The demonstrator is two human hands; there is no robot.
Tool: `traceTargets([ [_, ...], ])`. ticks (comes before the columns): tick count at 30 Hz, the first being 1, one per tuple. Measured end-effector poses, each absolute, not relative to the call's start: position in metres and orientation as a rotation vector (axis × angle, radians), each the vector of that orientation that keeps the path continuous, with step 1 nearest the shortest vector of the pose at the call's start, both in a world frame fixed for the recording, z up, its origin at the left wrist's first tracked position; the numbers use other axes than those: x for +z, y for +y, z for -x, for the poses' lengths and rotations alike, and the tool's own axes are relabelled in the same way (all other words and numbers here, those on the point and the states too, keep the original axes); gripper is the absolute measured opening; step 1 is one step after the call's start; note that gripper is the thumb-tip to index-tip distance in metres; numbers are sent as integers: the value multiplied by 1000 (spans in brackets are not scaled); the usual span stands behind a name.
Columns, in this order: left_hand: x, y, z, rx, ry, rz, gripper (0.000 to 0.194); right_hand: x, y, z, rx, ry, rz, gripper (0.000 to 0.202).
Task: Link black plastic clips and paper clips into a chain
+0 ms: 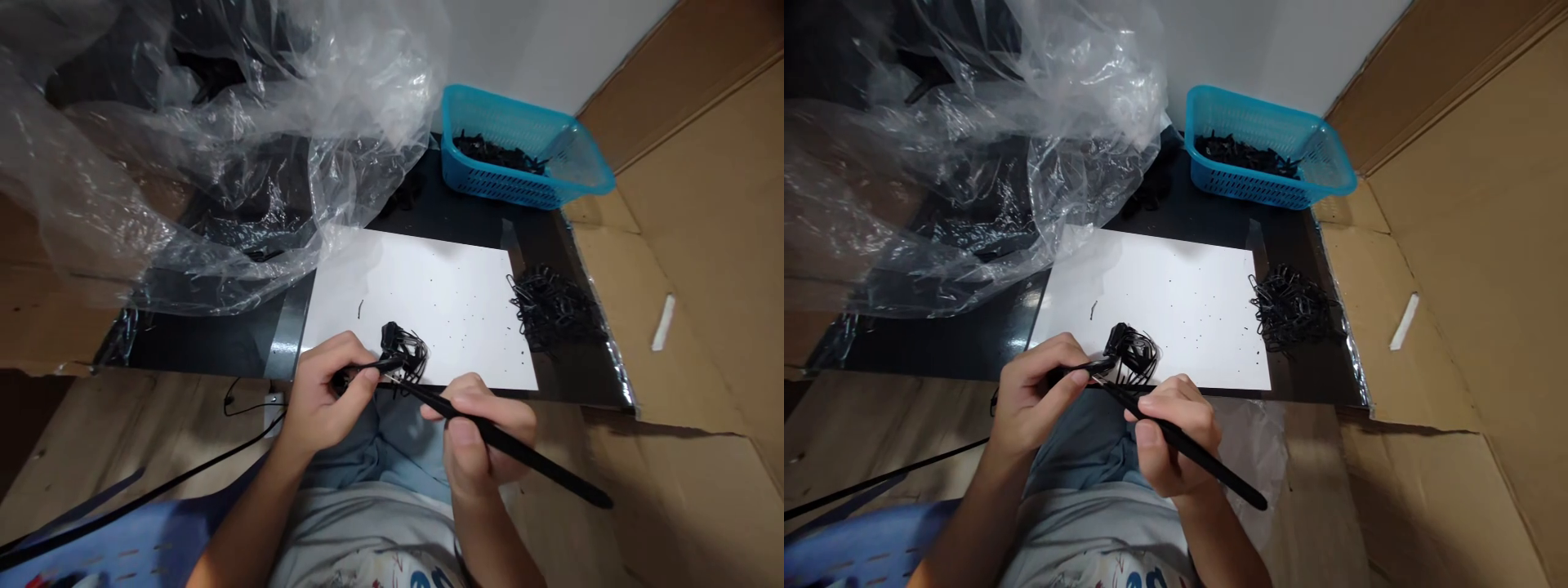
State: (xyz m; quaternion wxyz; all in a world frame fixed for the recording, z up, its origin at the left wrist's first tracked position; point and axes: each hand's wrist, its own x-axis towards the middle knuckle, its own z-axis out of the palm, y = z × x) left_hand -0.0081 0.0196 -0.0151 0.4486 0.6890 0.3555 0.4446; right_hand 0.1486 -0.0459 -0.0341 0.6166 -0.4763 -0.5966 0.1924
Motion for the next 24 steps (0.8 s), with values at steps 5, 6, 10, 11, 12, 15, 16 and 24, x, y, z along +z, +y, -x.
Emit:
traceTargets([
  [5, -14, 20, 8, 1089, 895, -1715, 16, -28, -41, -148, 337, -1375, 1024, 19],
  [6, -14, 20, 8, 1088, 896, -1716, 16, -26, -40, -148, 328, -1384, 1025, 20],
  [10, -13, 20, 9, 1078, 891, -1716, 15, -26, -39, -147, 326, -1372, 1023, 20],
  [11, -13, 20, 9, 1075, 890, -1716, 16, -26, -39, -146, 337, -1353, 1009, 20],
  [12, -13, 20, 9, 1071, 889, -1715, 16, -28, -39, -145, 350, -1333, 989, 21],
  [15, -13, 21, 10, 1058, 880, -1707, 16, -30, -38, -143, 381, -1289, 942, 21],
  [16, -13, 22, 10, 1051, 879, -1705, 16, -31, -38, -143, 388, -1279, 933, 21],
  [24, -9, 23, 10, 1019, 888, -1712, 19, -31, -38, -143, 453, -1261, 973, 18],
])
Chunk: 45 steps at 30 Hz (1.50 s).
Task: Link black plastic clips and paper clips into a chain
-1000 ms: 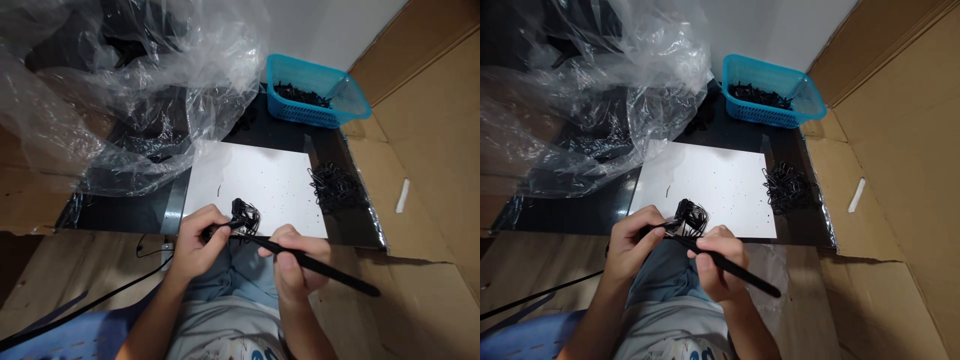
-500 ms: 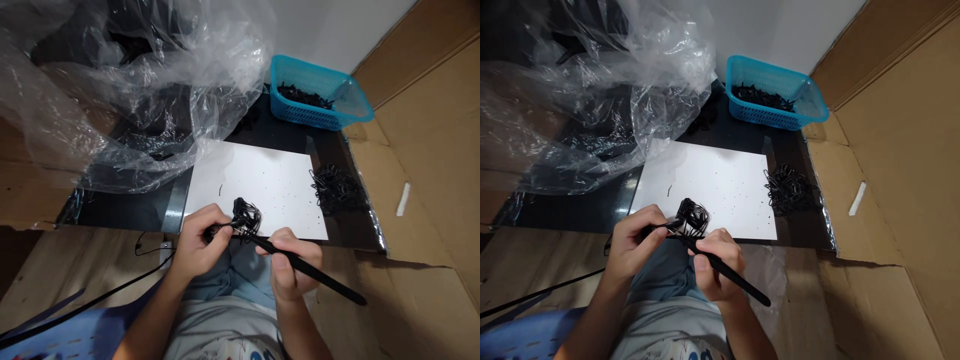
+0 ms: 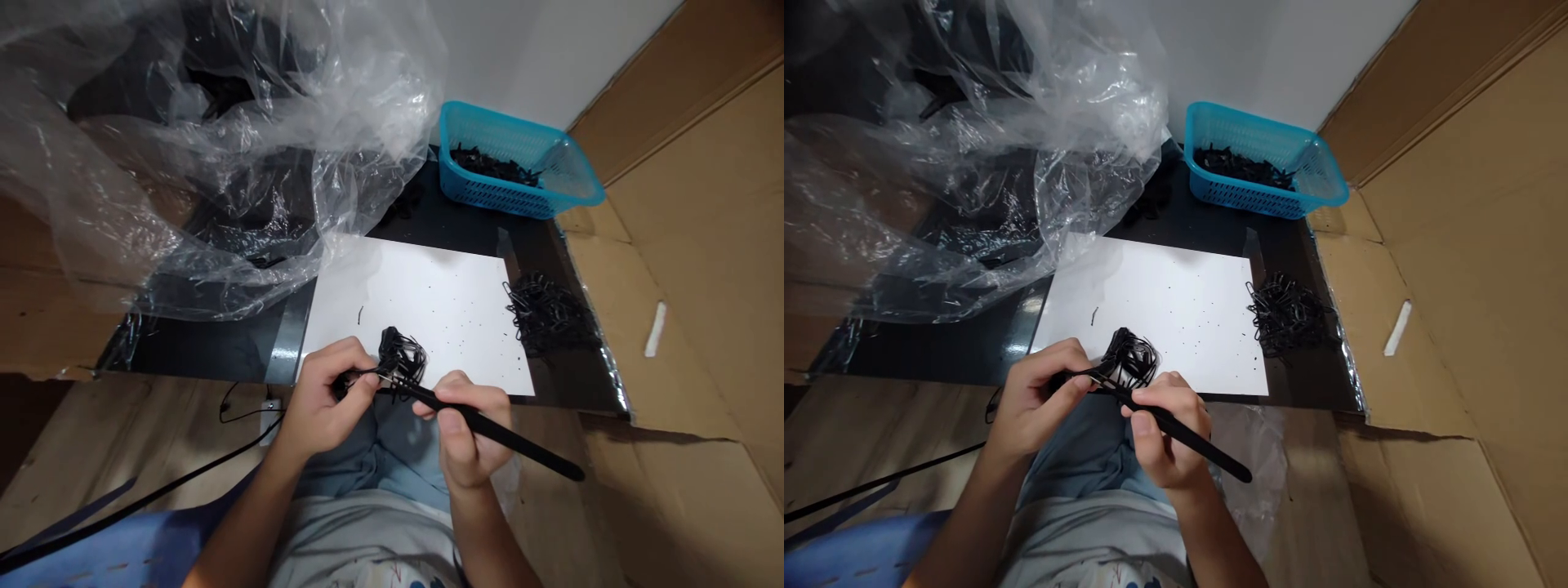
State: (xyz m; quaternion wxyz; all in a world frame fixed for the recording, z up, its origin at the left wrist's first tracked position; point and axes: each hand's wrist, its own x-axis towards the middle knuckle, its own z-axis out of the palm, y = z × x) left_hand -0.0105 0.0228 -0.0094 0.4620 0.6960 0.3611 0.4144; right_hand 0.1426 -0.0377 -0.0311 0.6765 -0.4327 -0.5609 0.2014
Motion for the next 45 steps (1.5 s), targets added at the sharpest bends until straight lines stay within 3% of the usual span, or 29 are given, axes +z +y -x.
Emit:
traceTargets([
  [21, -3, 29, 14, 914, 853, -1584, 21, -21, -9, -129, 1215, -536, 718, 7],
  [28, -4, 28, 14, 906, 833, -1571, 22, -16, -11, -147, 1035, -624, 764, 7],
  [36, -8, 29, 17, 922, 820, -1538, 22, -38, -40, -198, 84, -1125, 1311, 9],
  [40, -9, 30, 17, 928, 802, -1529, 22, -43, -53, -218, -17, -1504, 1480, 12],
  [45, -7, 30, 17, 914, 820, -1524, 22, -47, -61, -218, -47, -1332, 1371, 15],
])
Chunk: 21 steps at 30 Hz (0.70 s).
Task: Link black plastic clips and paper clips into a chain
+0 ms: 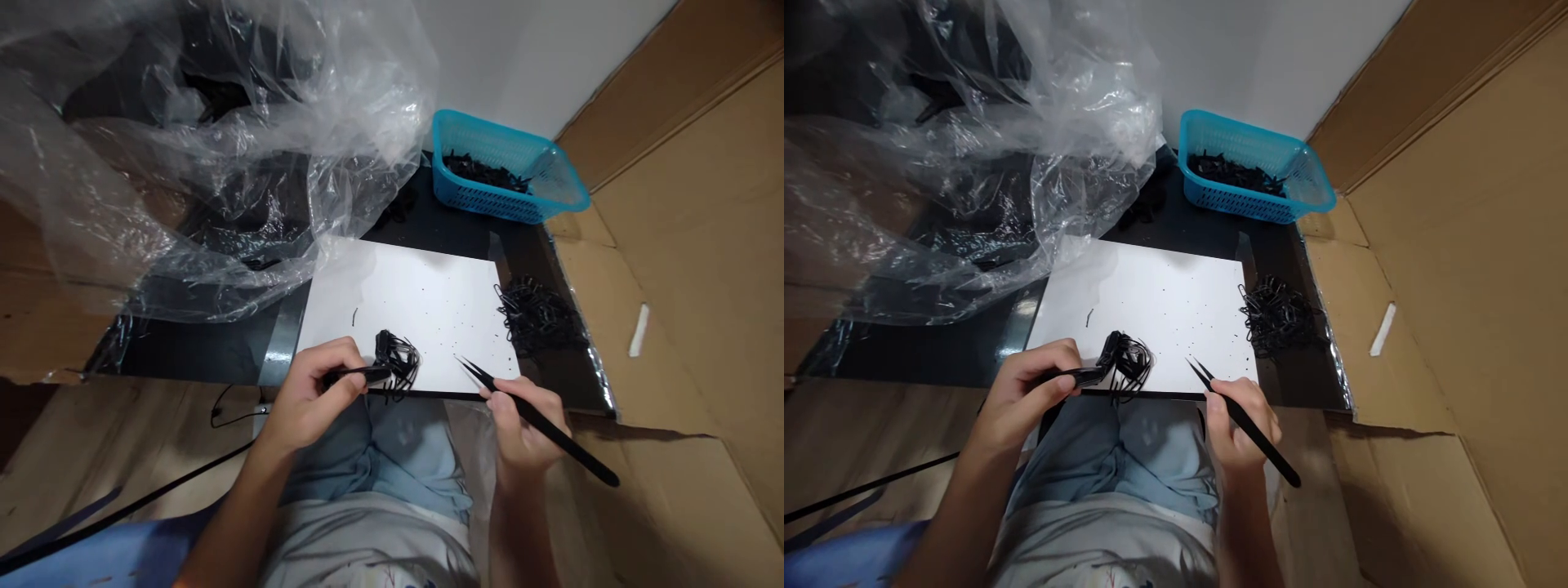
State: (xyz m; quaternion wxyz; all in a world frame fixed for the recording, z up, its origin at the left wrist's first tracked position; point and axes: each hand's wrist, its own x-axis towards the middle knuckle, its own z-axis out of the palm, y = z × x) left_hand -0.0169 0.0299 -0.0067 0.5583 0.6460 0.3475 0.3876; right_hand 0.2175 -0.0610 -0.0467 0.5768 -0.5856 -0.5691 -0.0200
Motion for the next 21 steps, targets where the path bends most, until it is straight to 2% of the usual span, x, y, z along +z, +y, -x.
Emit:
traceTargets([
  [7, -6, 30, 16, 903, 820, -1544, 22, -28, -54, -168, 372, -1150, 1061, 9],
  [21, -5, 30, 16, 902, 794, -1611, 21, -22, -44, -150, 368, -1382, 925, 20],
])
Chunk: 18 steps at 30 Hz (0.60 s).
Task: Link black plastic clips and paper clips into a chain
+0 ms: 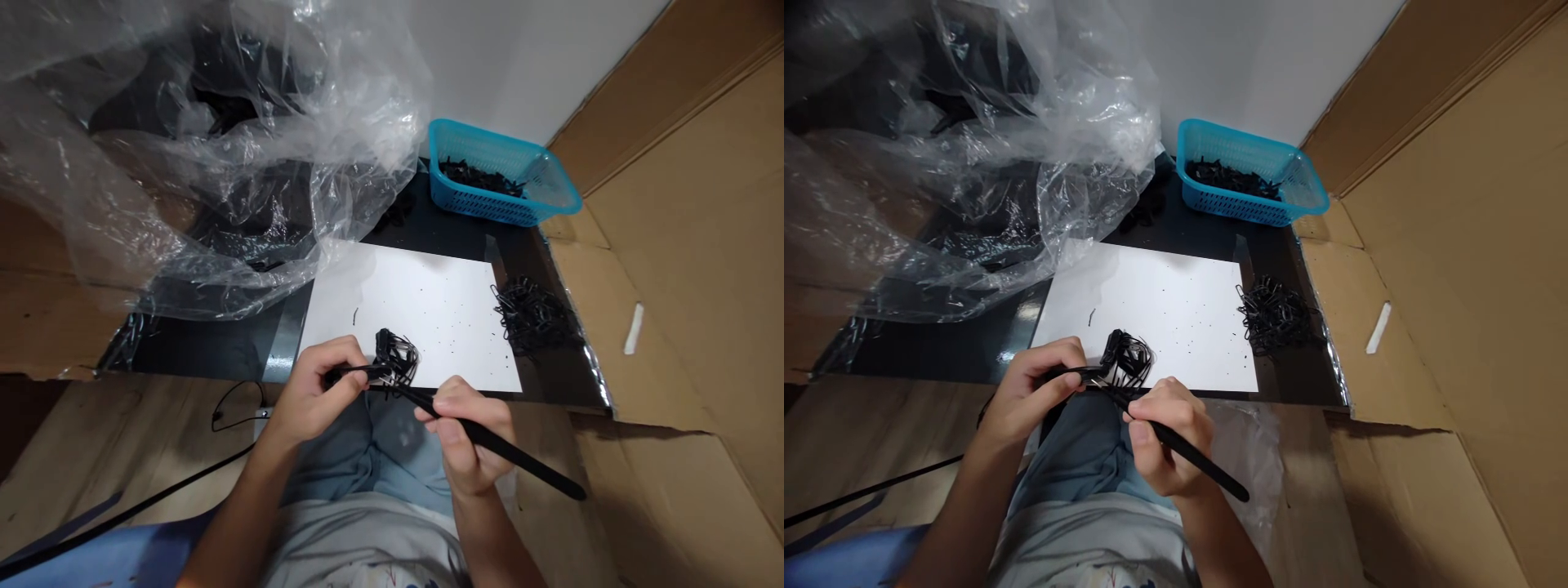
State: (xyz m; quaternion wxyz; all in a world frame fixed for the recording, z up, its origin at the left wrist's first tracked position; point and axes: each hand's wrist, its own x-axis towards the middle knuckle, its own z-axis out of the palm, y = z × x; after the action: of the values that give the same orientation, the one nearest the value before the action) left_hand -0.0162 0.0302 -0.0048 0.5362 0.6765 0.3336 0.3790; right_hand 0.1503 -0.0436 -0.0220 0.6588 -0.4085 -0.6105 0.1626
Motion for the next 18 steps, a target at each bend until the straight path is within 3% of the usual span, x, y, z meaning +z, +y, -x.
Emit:
traceTargets([
  [9, -6, 29, 17, 876, 798, -1623, 21, -25, -42, -147, 404, -1325, 926, 18],
  [18, -6, 30, 20, 832, 750, -1571, 22, -29, -40, -140, 677, -1052, 926, 15],
])
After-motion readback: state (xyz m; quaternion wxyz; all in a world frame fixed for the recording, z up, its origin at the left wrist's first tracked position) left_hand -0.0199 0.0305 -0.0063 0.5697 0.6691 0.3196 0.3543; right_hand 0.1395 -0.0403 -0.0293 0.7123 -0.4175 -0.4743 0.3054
